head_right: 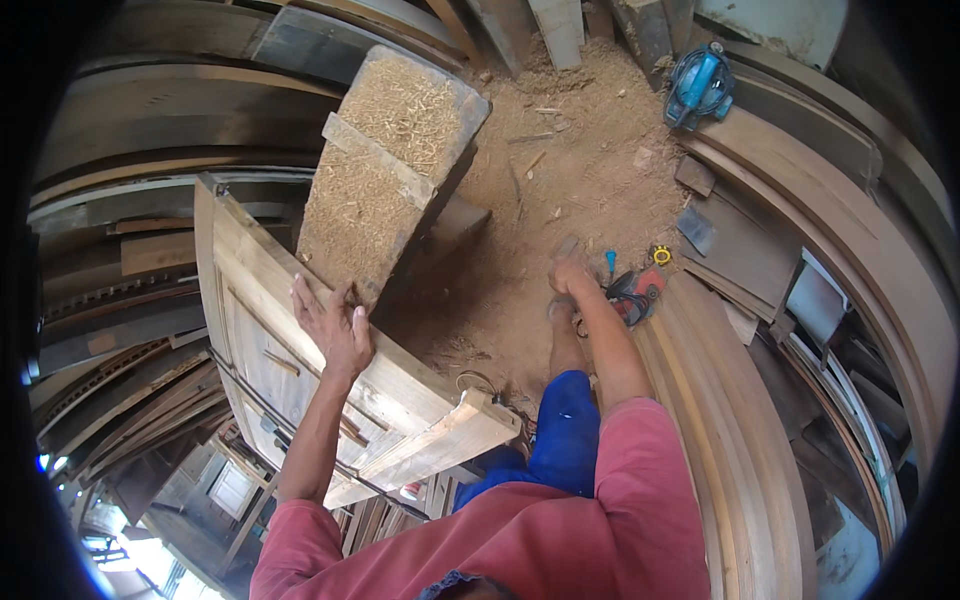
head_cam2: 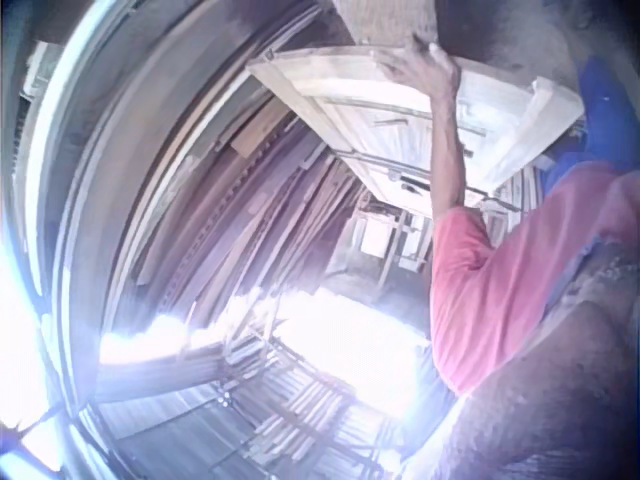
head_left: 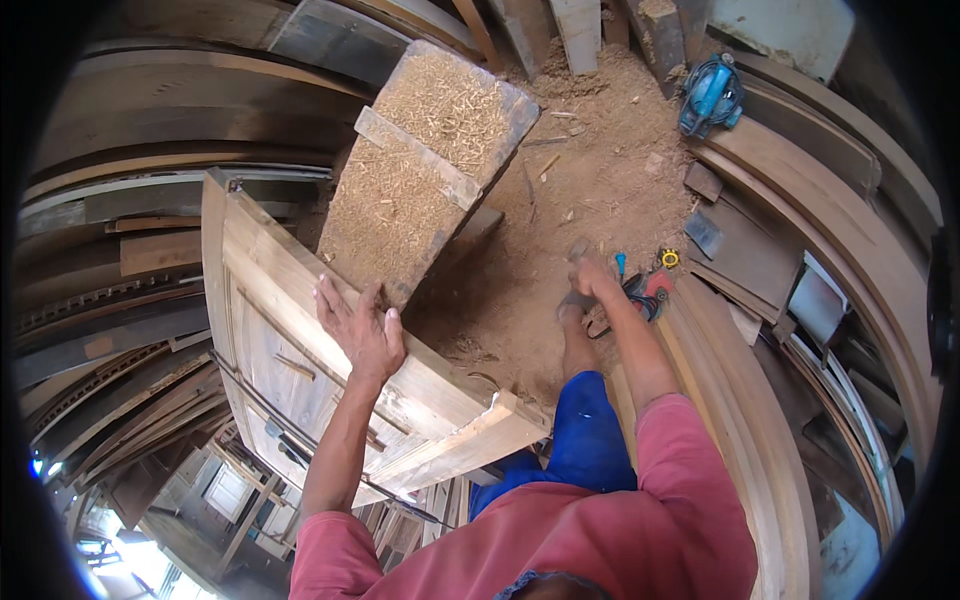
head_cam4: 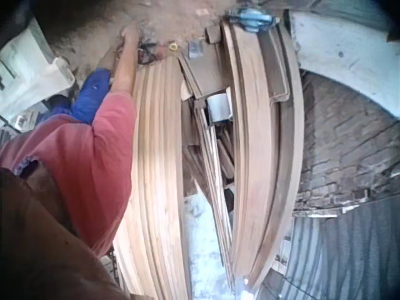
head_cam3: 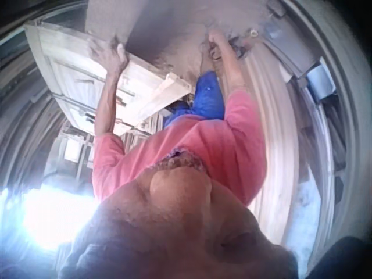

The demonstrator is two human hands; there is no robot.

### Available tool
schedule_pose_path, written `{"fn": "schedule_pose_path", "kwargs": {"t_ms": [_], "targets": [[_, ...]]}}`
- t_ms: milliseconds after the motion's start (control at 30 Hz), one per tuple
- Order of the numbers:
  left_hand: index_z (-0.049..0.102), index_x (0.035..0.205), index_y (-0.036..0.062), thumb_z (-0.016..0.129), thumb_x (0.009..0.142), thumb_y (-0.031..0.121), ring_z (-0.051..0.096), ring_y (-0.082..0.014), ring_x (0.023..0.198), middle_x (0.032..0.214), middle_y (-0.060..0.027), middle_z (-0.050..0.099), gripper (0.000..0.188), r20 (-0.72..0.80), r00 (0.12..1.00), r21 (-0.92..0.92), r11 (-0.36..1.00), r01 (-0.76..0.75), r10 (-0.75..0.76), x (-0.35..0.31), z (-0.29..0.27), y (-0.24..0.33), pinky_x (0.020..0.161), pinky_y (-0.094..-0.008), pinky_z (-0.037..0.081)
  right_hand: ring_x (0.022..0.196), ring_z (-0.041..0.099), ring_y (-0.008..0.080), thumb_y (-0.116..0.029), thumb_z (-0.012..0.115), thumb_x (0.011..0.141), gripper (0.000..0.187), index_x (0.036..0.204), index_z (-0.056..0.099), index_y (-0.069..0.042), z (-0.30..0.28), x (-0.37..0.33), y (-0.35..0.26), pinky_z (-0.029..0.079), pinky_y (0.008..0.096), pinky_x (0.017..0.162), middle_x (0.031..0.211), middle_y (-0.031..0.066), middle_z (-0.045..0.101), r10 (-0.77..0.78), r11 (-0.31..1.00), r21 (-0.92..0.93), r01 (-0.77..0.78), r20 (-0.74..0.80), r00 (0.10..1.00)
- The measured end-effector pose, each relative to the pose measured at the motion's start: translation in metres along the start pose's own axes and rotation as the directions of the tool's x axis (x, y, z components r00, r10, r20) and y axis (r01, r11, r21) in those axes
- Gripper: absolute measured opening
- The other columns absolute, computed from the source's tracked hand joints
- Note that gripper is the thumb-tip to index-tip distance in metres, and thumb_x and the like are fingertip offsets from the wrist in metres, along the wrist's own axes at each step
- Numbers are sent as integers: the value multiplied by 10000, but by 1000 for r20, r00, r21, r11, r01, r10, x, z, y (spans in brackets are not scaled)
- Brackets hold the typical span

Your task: The person assembles a wooden door by using a chisel to carve out small wooden pegs, then hammering the pegs into holes in the door frame using a large wooden mallet.

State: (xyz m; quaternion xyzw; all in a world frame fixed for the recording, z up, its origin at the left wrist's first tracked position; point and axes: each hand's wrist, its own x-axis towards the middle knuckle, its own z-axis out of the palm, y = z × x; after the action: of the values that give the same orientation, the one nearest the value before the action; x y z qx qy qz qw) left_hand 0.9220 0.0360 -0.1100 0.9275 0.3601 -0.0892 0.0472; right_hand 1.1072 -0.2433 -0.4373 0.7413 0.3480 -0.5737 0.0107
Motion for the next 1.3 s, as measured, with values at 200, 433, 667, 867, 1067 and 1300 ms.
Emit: {"fn": "schedule_pose_path", "kwargs": {"t_ms": [200, 433, 667, 867, 1067, 1300], "targets": [[591, 1190, 36, 501, 861, 309, 90, -504, 1408, 1520, -359, 97, 438, 79, 996, -2, 1000, -31, 31, 6, 10, -8, 1124, -582, 90, 1196, 524, 401, -210, 581, 833, 451, 1282, 584, -165, -41, 122, -37, 453, 478, 983, 1292, 239, 541, 17, 999, -31, -19, -49, 999], [589, 1188, 11, 375, 942, 471, 112, -460, 1429, 1529, -337, 96, 563, 163, 985, 8, 999, -53, 51, 4, 21, -23, 1128, -594, 92, 1317, 437, 353, -87, 563, 840, 502, 1333, 541, -176, -39, 238, -57, 420, 476, 1021, 1404, 169, 464, -28, 982, 184, 43, -85, 996], [403, 1409, 70, 358, 929, 358, 82, -458, 1439, 1550, -284, 125, 561, 324, 929, 14, 982, -190, 176, 11, 18, -8, 1129, -606, 35, 1301, 443, 345, -148, 475, 914, 377, 1280, 562, -165, -20, 273, -60, 432, 464, 1000, 1324, 185, 514, 30, 993, 121, -17, -102, 994], [332, 1471, 83, 343, 930, 338, 52, -455, 1442, 1554, -267, 137, 598, 268, 941, 21, 975, -222, 208, 14, 27, 0, 1127, -603, 25, 1067, 589, 401, -190, 437, 942, 342, 1272, 496, -118, -15, 291, -27, 474, 483, 913, 1189, 250, 588, 240, 822, 568, -45, -274, 931], [321, 1477, 53, 365, 928, 366, 44, -451, 1445, 1560, -262, 128, 634, 262, 960, 1, 995, -99, 95, -1, 19, -22, 1131, -595, -9, 890, 665, 311, -137, 492, 925, 506, 1417, 382, -176, -85, 294, -14, 531, 445, 766, 1020, 220, 661, 249, 735, 678, -9, -258, 933], [482, 1284, -24, 373, 917, 362, 75, -474, 1432, 1528, -328, 118, 544, 219, 972, -17, 996, -84, 86, 4, 22, -19, 1129, -613, 22, 736, 646, 195, -132, 632, 847, 549, 1372, 474, -91, -94, 292, 16, 496, 347, 677, 956, 118, 662, 398, 649, 761, 17, -357, 845]]}}
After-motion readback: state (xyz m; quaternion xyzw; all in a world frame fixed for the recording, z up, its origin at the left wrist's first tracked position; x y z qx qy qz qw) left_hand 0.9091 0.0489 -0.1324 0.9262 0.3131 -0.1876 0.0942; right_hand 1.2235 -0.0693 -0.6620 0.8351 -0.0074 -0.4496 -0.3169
